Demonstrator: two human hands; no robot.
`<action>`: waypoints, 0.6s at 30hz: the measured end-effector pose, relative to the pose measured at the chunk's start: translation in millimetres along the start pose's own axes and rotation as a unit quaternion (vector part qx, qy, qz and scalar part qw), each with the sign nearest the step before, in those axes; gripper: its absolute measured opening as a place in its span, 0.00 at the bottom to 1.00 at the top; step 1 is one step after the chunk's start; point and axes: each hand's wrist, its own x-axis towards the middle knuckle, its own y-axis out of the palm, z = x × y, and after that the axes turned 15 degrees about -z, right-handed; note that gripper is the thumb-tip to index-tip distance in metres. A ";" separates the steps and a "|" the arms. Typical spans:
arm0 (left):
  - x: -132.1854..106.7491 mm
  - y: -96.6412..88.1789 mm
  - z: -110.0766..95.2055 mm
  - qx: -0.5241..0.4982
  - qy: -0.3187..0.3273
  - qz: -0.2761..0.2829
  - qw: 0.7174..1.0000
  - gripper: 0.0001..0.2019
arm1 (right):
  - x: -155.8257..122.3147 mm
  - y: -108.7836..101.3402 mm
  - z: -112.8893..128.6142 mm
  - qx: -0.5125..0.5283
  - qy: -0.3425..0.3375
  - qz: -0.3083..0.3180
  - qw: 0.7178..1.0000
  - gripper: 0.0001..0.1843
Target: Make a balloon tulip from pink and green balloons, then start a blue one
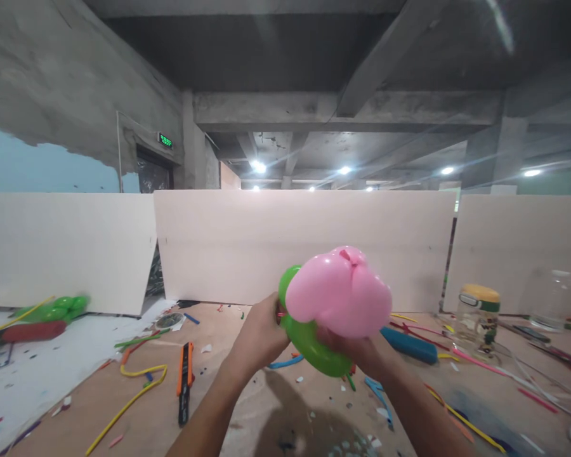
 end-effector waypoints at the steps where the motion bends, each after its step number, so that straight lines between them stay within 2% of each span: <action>1: 0.3 0.1 3.3 -0.015 -0.002 -0.003 1.000 0.11 | 2.1 1.0 0.9 0.008 0.013 0.017 1.000 0.13; 3: 1.9 -1.6 8.4 -0.058 -0.019 0.029 0.998 0.11 | 7.0 1.2 -2.0 0.036 0.047 0.037 0.998 0.15; 6: 5.6 -6.6 10.2 -0.155 -0.066 0.106 0.980 0.11 | 11.3 -0.4 -14.9 0.100 0.091 0.027 0.990 0.22; 8: 7.1 -9.4 7.9 -0.199 -0.080 0.127 0.968 0.10 | 10.8 -0.1 -23.5 0.150 0.117 0.023 0.981 0.26; 10: 7.3 -10.5 4.8 -0.211 -0.079 0.133 0.965 0.09 | 8.8 1.7 -29.1 0.191 0.137 0.032 0.971 0.30; 13: 6.5 -9.7 2.1 -0.210 -0.070 0.132 0.966 0.09 | 7.5 4.7 -35.0 0.200 0.139 0.038 0.969 0.32; 18: 6.8 -4.7 4.7 -0.172 -0.072 0.093 0.978 0.11 | 12.6 4.2 -45.7 0.175 0.124 -0.027 0.976 0.38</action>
